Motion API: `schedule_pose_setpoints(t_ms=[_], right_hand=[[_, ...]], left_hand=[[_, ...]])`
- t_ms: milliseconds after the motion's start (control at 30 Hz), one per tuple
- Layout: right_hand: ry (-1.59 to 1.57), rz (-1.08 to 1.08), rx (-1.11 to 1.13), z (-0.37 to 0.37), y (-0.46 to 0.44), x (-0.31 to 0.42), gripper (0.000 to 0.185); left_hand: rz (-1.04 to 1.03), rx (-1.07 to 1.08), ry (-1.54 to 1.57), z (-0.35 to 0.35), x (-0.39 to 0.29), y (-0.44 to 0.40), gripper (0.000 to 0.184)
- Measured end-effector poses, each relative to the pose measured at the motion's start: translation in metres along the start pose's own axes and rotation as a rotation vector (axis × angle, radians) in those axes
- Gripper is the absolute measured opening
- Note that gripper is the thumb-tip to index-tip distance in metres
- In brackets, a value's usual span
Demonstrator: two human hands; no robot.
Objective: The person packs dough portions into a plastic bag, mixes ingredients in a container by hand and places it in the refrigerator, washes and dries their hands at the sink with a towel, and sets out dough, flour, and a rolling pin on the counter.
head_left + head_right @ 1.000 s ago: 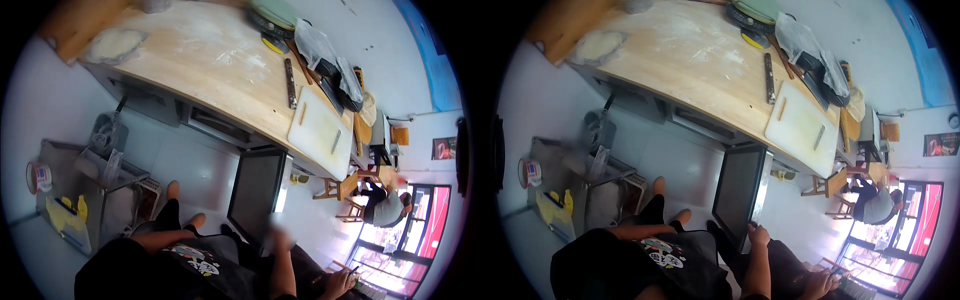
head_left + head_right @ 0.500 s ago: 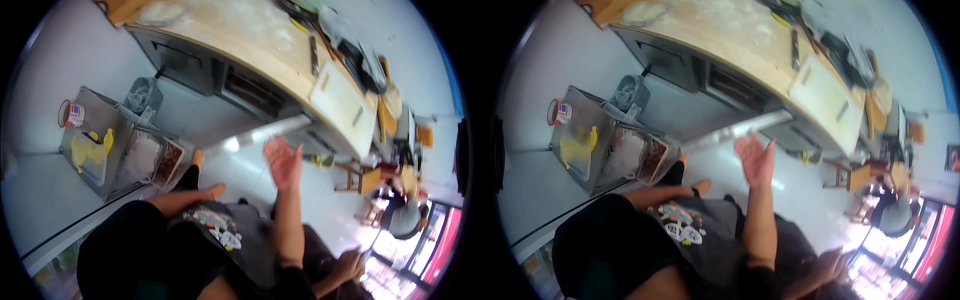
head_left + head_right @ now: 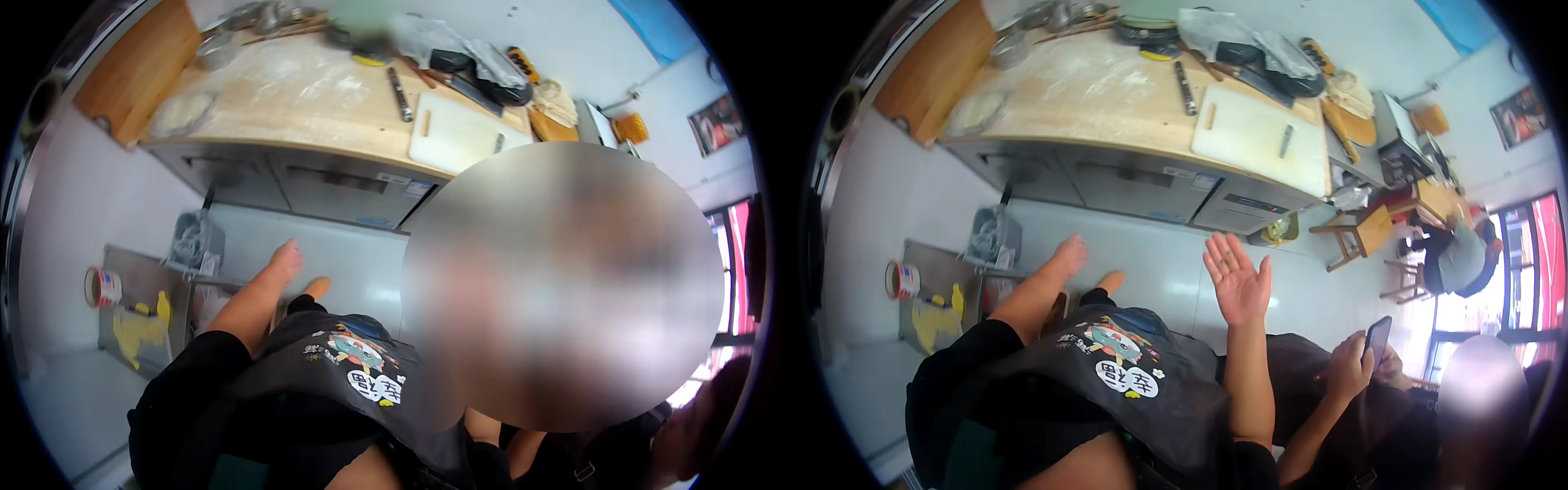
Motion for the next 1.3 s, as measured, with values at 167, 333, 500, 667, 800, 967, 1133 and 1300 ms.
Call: schedule_pose_setpoints(t_ms=[167,333,500,667,800,967,1133,1300], right_hand=[[-0.127,0.201,-0.232,0.077,0.053,0.014,0.076],[-0.219,0.473,-0.322,0.072,0.093,0.007,0.072],[-0.241,0.626,-0.417,0.086,0.122,-0.02,0.071],[-0.334,0.789,-0.509,0.114,0.21,-0.079,0.069],[-0.417,0.916,-0.648,0.137,0.289,-0.132,0.067],[-0.532,1.01,-0.786,0.162,0.387,-0.21,0.062],[-0.654,1.055,-0.898,0.195,0.478,-0.3,0.053],[-0.7,1.082,-1.081,0.211,0.534,-0.363,0.05]], left_hand=[[-0.136,0.37,-0.166,-0.078,-0.085,-0.02,0.044],[-0.33,0.674,-0.627,-0.19,-0.146,0.029,0.03],[-0.367,0.951,-1.009,-0.283,-0.132,0.072,0.037],[-0.651,1.344,-1.433,-0.331,-0.055,0.112,0.039],[-0.915,1.581,-1.745,-0.328,0.012,0.161,0.039],[-0.942,1.766,-2.002,-0.298,0.105,0.222,0.042],[-0.916,1.933,-2.142,-0.276,0.193,0.307,0.041],[-0.94,2.197,-1.83,-0.26,0.252,0.397,0.037]])
Point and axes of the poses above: each hand's wrist, its own y-axis away from the middle knuckle, its own z-axis out of the back of the hand, x = y × z, the point moved 8 cm from there along -y, towards the middle knuckle, and after that the axes turned 6 degrees about -z, right-handed, at the moved point
